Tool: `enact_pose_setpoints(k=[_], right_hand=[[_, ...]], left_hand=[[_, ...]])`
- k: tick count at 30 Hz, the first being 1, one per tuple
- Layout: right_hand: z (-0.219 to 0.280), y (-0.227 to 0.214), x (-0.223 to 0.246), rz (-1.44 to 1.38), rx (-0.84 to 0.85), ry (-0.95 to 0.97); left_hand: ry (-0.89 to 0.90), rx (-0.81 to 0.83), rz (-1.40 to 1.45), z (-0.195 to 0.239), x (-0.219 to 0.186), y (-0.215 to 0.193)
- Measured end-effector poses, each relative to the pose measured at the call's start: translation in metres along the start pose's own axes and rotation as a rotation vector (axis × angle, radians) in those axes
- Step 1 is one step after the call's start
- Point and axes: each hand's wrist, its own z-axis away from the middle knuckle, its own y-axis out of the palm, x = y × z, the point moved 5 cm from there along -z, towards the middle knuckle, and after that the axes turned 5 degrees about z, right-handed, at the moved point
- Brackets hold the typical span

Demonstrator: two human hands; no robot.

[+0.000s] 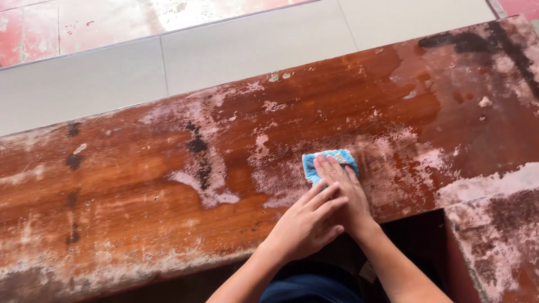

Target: Cleaning a long wooden table with a damp blue cloth and water.

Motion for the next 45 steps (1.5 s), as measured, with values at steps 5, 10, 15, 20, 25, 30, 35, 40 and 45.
enact_pose_setpoints(k=[5,10,15,20,25,30,35,40,45], right_hand=[[-0.038,-0.002,-0.027,-0.085,0.103,0.187],[-0.091,0.014,0.038,-0.065,0.158,0.079],[-0.143,0.078,0.159,0.096,0.131,-0.243],[-0.184,0.069,0.254,0.032,0.132,-0.355],[-0.192,0.067,0.247,0.066,0.012,-0.423],[-0.176,0.058,0.168,0.025,-0.038,-0.358],[-0.151,0.048,0.07,0.103,0.016,-0.222],[-0.125,0.03,-0.036,0.4,0.089,-0.061],[-0.136,0.014,-0.124,-0.028,0.134,0.251]], left_hand=[[-0.028,0.031,0.089,0.022,-0.002,-0.03],[-0.333,-0.091,0.255,0.06,0.024,-0.083],[-0.243,-0.33,-0.025,0.086,0.058,-0.131],[-0.373,-0.425,-0.266,0.111,0.094,-0.177],[-0.396,-0.374,-0.363,0.095,0.114,-0.185],[-0.258,-0.303,-0.321,0.038,0.102,-0.151],[-0.19,-0.118,-0.221,-0.028,0.098,-0.097],[0.021,0.072,-0.241,-0.094,0.095,-0.028],[-0.029,0.207,-0.45,-0.111,0.086,-0.019]])
